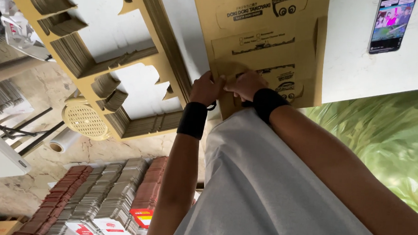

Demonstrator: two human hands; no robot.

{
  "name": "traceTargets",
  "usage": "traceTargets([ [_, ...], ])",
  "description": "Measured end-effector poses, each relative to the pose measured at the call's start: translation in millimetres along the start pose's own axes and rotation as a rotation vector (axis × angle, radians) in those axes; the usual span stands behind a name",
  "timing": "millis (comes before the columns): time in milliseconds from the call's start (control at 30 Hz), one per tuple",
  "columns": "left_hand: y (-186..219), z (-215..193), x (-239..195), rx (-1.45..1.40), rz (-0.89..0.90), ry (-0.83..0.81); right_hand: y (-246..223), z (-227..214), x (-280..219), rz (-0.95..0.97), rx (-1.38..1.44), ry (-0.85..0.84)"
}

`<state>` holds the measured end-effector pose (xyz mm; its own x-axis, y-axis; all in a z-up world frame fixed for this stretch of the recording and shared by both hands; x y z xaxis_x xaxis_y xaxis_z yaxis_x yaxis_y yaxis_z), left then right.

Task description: Folding flat cardboard sheets into box inserts at a packaging station.

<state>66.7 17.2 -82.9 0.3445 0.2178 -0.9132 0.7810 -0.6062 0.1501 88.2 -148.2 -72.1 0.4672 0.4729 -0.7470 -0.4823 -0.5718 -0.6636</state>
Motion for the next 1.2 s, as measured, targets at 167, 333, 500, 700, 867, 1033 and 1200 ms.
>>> traceTargets([
  [167, -4.4, 6.0, 4.2, -0.004, -0.067, 0.004, -1.9, -3.2, -2.4, 0.066, 0.023, 0.030],
  [333, 13.2, -2.9, -10.4, 0.108, -0.094, 0.075, 14.5, 5.7, 15.2, 0.094, -0.106, -0.057],
  [500, 5.5, 10.7, 2.5, 0.238, -0.150, 0.178, 1.8, 8.3, 14.4, 0.050, -0.263, -0.151],
  [700, 18.3, 8.8, -11.8, 0.280, -0.167, 0.251, 14.3, 11.7, 13.8, 0.029, -0.313, -0.194],
  [867, 17.5, -7.5, -36.4, 0.089, -0.111, 0.170, 23.1, 6.3, 13.1, 0.057, -0.137, -0.081],
  [1033, 4.2, 6.9, -24.8, 0.110, -0.022, 0.040, 19.2, 0.6, 8.5, 0.055, -0.052, -0.007],
  [1200, 7.2, 13.7, -9.6, 0.193, -0.066, 0.093, -14.0, -12.3, -1.8, 0.076, -0.185, -0.063],
])
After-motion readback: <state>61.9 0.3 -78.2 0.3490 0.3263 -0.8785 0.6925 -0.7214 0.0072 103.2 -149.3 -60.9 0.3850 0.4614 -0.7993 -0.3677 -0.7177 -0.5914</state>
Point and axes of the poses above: each hand's wrist, its own x-axis towards the middle knuckle, its own z-axis out of the palm, y = z × x, the point moved 8 cm from there along x, towards the middle knuckle, and after that the axes turned 15 degrees about -z, right-handed, at the moved point
